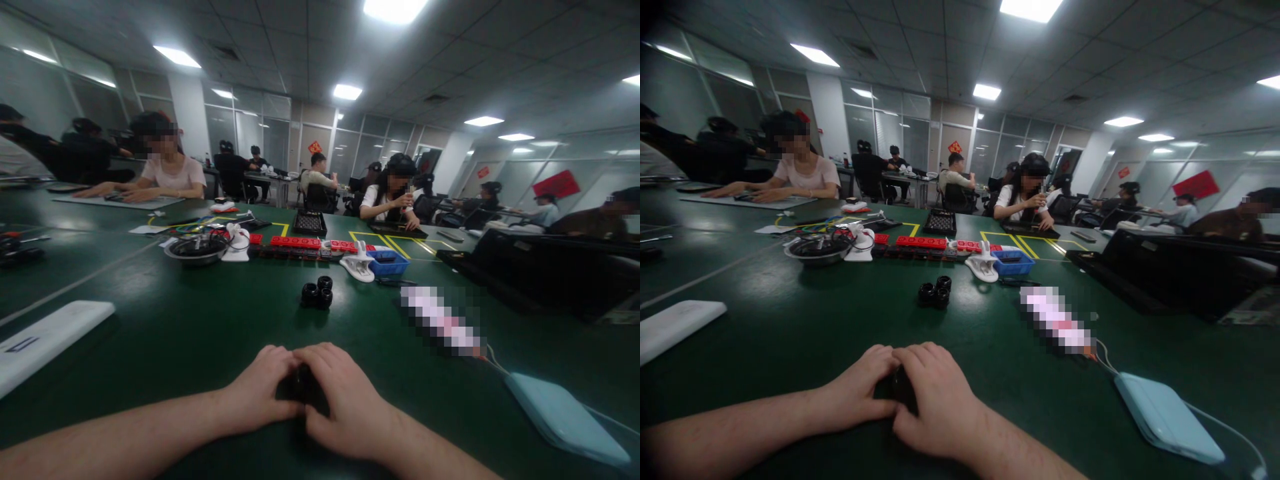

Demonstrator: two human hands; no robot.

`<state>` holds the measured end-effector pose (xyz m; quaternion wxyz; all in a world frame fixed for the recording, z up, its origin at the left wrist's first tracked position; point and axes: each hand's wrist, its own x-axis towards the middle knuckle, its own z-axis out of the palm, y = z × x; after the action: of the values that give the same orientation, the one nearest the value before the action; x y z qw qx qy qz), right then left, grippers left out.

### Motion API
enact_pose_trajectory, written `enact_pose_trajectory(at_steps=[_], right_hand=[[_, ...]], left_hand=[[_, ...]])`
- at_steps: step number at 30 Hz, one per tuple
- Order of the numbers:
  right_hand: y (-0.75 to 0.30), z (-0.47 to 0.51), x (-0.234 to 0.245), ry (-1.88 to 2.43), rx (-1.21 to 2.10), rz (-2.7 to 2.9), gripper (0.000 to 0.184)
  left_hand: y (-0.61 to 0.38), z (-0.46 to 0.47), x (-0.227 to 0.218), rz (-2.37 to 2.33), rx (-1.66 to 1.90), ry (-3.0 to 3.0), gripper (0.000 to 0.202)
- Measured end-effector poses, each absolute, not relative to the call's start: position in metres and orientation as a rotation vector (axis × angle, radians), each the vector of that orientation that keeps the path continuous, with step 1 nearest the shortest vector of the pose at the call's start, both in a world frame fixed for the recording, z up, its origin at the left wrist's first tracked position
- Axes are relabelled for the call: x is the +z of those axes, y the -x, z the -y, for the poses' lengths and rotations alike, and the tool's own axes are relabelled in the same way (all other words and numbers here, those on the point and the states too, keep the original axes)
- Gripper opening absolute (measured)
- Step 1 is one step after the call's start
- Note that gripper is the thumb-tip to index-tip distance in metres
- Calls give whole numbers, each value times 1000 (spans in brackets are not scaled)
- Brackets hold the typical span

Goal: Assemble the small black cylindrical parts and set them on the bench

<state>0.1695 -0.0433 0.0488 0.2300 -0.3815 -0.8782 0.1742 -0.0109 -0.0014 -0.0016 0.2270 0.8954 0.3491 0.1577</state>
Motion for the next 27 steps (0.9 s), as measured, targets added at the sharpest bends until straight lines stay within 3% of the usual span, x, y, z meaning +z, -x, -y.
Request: enact_pose_trajectory(at_steps=[4,11,16,21,27], right_hand=[[-169,42,48,1201,427,2376,55],[-170,38,44,1342,382,2389,30],[-170,40,46,1221,377,2403,36],[-168,42,46,1221,382,2388,52],[-168,39,43,1348,394,2392,32]], left_hand=[[13,0,-4,-932,469,-2433,41],[10,3,5,-974,423,-2385,32],[11,3,2,-983,434,-2419,24],[11,1,-2,-979,464,-2433,39],[9,2,2,-953,450,-2426,31]])
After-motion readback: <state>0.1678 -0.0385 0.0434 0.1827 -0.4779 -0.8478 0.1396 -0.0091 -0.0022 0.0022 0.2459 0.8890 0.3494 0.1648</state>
